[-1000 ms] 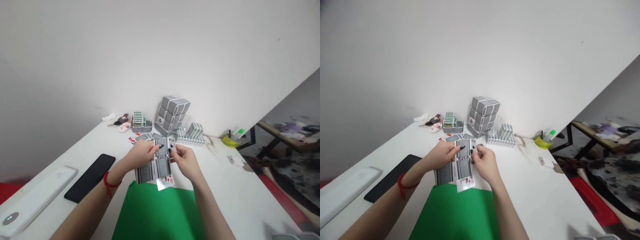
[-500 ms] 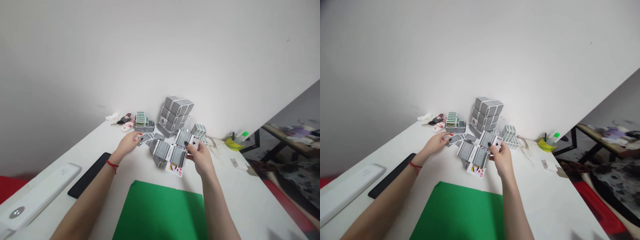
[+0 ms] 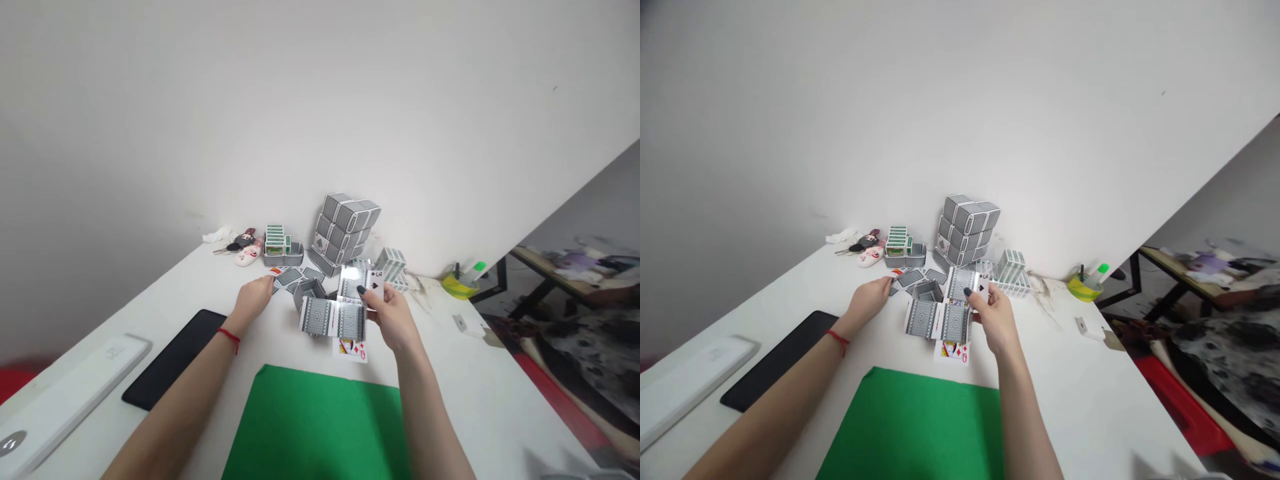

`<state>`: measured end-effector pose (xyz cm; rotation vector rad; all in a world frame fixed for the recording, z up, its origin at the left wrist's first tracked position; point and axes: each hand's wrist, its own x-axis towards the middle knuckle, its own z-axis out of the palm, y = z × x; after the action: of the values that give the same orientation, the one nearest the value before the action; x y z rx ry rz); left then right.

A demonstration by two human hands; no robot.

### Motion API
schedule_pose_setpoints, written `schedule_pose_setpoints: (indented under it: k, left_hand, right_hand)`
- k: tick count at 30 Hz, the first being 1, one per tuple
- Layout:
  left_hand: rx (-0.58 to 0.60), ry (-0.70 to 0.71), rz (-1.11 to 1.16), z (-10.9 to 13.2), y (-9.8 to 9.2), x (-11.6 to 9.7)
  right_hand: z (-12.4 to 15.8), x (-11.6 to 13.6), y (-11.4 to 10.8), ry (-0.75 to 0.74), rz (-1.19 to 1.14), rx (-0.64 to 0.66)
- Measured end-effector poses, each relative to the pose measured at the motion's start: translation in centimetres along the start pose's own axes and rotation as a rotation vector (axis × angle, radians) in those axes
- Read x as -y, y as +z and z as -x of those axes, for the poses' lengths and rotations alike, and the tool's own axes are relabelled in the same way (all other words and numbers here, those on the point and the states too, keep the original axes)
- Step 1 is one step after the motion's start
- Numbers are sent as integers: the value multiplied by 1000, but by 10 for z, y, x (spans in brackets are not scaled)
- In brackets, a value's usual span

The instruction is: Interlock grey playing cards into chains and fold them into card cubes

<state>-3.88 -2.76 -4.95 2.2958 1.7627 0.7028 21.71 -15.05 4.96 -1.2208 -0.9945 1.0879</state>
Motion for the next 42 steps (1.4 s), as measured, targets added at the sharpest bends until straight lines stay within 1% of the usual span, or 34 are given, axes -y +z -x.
schedule_pose_setpoints:
  k: [3, 6, 8, 10, 14, 15, 16, 17, 19, 21, 23, 25, 27, 28, 30, 34, 42]
  left_hand:
    - [-76, -55, 51, -3, -13, -3]
    - [-129, -70, 167, -8, -33, -13]
    - [-139, -84, 504, -9, -49, -24]
    - [-131, -27, 782, -6, -66, -37]
    - [-95, 14, 1047, 9, -98, -59]
    - [-79, 24, 1083, 13, -104, -63]
    - [-91, 34, 1101, 17, -110, -67]
    - [-91, 58, 1104, 21, -115, -71]
    - [-122, 86, 1090, 28, -123, -77]
    - [-127, 90, 1031, 35, -128, -83]
    - [-159, 115, 935, 42, -130, -89]
    - [-217, 197, 881, 48, -132, -95]
    - [-251, 285, 877, 54, -133, -100]
    - [-261, 307, 890, 57, -134, -103]
    - [-270, 303, 928, 61, -135, -107]
    - [-252, 278, 988, 63, -134, -112]
    - [-247, 277, 1010, 61, -130, -113]
  right_hand:
    - [0, 0, 1, -1, 6, 4]
    - [0, 0, 1, 5, 14, 8]
    - [0, 0, 1, 11, 18, 12]
    - [0, 0, 0, 13, 24, 17]
    - [0, 0, 0, -10, 49, 38]
    - [1, 0, 1, -26, 64, 49]
    - [1, 1, 2, -56, 83, 57]
    - [2, 2, 3, -102, 109, 59]
    - [6, 3, 7, -239, 185, 35]
    - [10, 4, 11, -406, 289, -18]
    - [16, 5, 12, -564, 418, -69]
    - [21, 5, 12, -690, 550, -94]
    - [24, 4, 11, -764, 658, -114]
    - [25, 4, 11, -777, 694, -126]
    - [27, 5, 10, -771, 726, -142]
    - [29, 8, 12, -726, 732, -108]
    - [31, 9, 12, -730, 758, -71]
